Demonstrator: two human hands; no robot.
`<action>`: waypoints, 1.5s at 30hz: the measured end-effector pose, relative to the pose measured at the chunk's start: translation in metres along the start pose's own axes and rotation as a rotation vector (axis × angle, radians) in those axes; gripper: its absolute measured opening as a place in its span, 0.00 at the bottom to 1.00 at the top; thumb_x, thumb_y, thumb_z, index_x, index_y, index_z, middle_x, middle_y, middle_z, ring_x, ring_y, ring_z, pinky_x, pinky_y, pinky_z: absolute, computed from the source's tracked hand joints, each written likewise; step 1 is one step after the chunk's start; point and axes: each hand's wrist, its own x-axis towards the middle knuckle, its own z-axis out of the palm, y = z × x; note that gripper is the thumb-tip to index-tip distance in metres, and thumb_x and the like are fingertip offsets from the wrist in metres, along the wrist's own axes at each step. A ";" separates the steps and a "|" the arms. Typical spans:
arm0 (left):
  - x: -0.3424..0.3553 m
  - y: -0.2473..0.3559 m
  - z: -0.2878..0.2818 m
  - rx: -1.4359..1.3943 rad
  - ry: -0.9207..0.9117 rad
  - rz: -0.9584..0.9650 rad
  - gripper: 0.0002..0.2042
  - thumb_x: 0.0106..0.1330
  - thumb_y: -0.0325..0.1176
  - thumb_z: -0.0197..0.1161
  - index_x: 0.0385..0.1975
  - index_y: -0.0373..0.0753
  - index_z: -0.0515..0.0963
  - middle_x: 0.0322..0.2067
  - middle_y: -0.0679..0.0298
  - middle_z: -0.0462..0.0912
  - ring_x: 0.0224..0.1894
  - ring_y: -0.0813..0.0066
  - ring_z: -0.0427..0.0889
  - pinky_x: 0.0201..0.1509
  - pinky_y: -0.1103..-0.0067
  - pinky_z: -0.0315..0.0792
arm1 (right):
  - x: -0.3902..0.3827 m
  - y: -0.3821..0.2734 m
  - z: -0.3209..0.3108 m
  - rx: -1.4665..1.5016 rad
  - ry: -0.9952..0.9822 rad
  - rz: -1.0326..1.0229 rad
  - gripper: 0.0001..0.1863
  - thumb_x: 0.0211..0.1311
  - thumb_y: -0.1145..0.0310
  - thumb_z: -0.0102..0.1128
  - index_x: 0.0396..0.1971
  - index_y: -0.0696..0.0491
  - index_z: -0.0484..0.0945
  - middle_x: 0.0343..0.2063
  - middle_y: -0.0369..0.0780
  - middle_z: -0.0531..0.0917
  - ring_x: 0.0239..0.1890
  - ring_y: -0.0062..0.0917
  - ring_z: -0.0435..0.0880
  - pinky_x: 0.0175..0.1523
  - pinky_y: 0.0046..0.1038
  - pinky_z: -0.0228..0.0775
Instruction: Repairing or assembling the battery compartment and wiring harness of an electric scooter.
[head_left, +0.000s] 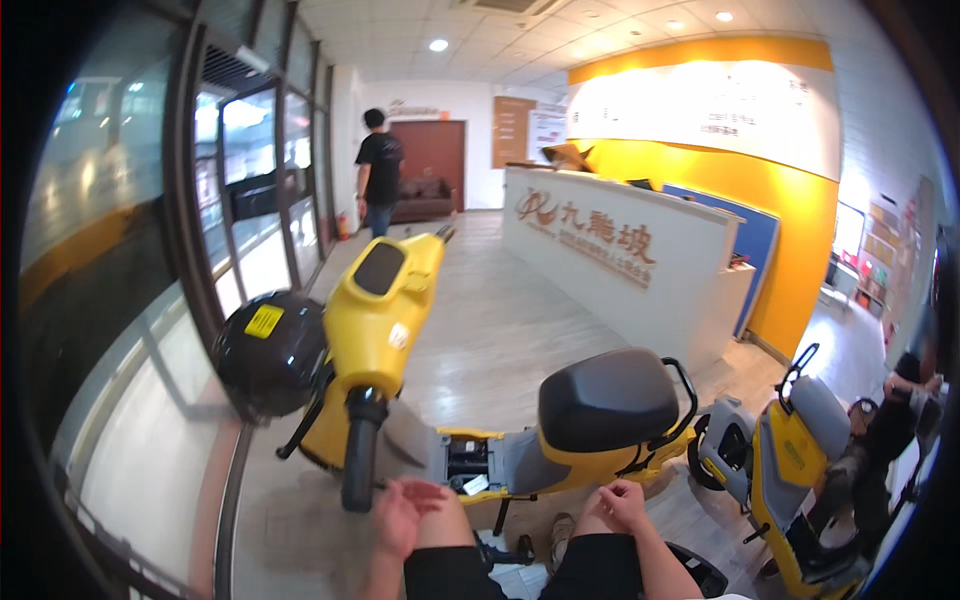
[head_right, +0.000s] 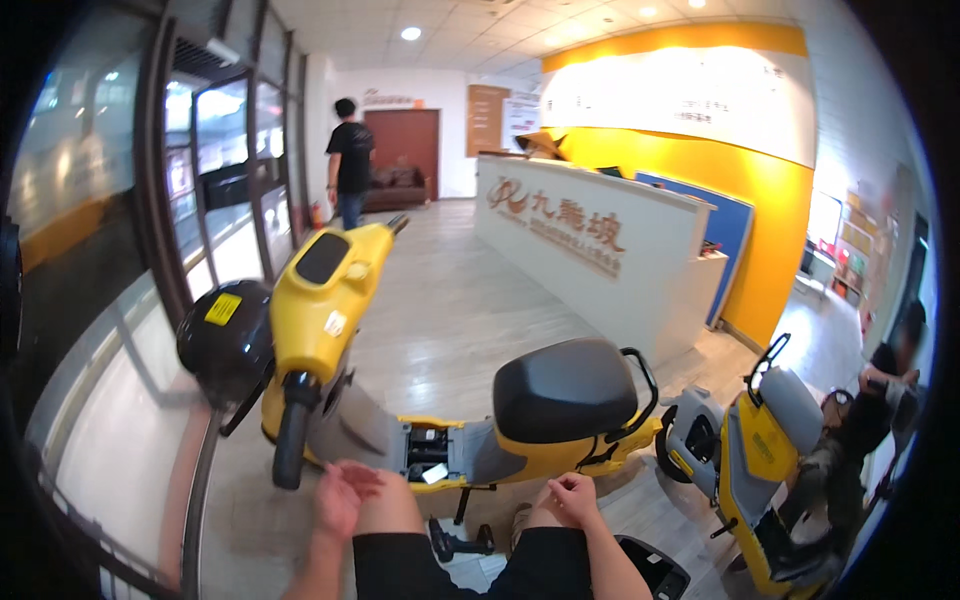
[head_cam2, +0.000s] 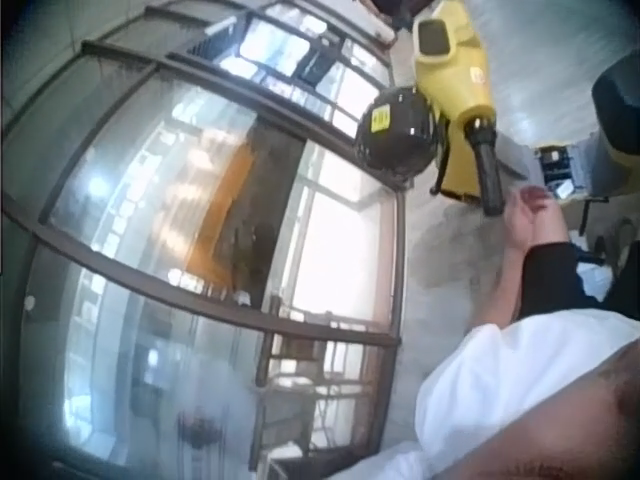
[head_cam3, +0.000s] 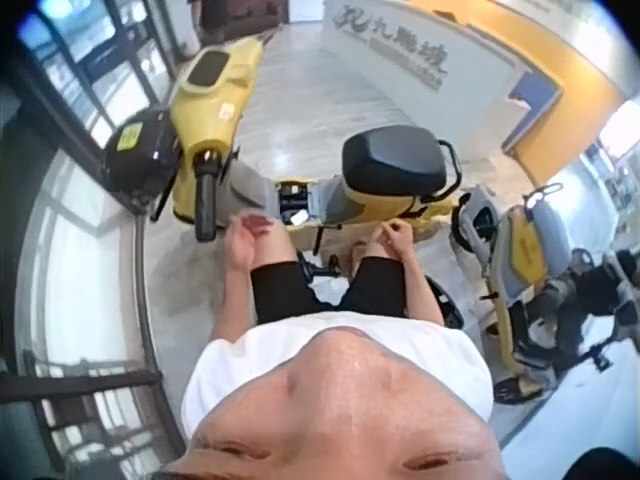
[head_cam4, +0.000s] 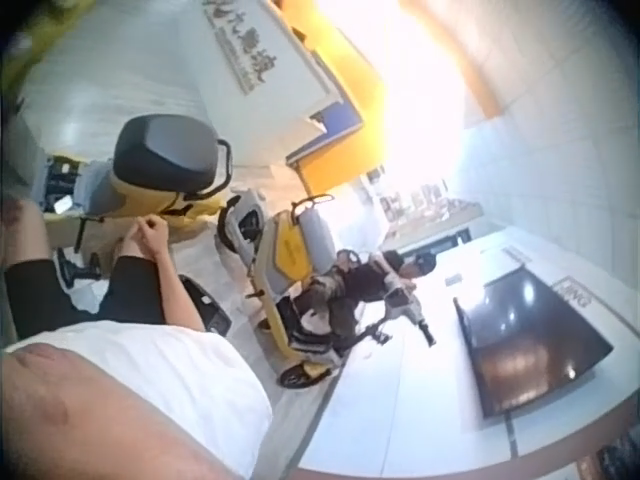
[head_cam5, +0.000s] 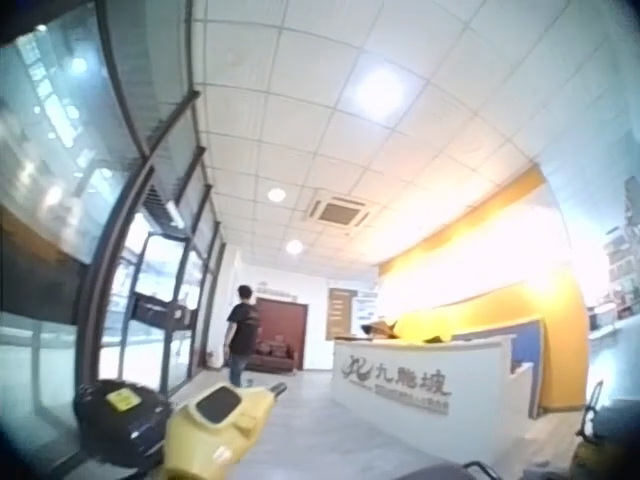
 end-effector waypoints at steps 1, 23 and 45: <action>0.000 0.009 -0.001 -0.091 -0.066 0.112 0.29 0.72 0.61 0.50 0.46 0.35 0.77 0.46 0.54 0.82 0.42 0.57 0.84 0.43 0.65 0.79 | 0.003 -0.002 0.003 0.000 0.010 0.025 0.10 0.63 0.69 0.69 0.25 0.59 0.83 0.19 0.34 0.83 0.21 0.15 0.79 0.28 0.20 0.70; -0.008 0.177 0.073 0.665 0.035 0.043 0.22 0.74 0.47 0.58 0.51 0.30 0.73 0.34 0.54 0.83 0.22 0.70 0.79 0.26 0.78 0.77 | -0.012 -0.017 0.008 -0.337 0.025 -0.302 0.08 0.53 0.73 0.71 0.22 0.60 0.80 0.17 0.39 0.79 0.22 0.22 0.78 0.30 0.25 0.69; 0.103 0.219 0.154 2.176 -0.291 0.610 0.12 0.63 0.37 0.70 0.43 0.39 0.87 0.49 0.55 0.80 0.55 0.58 0.77 0.60 0.69 0.71 | -0.015 -0.018 0.008 -0.361 0.013 -0.332 0.08 0.49 0.72 0.74 0.19 0.55 0.81 0.17 0.41 0.78 0.21 0.32 0.77 0.29 0.32 0.66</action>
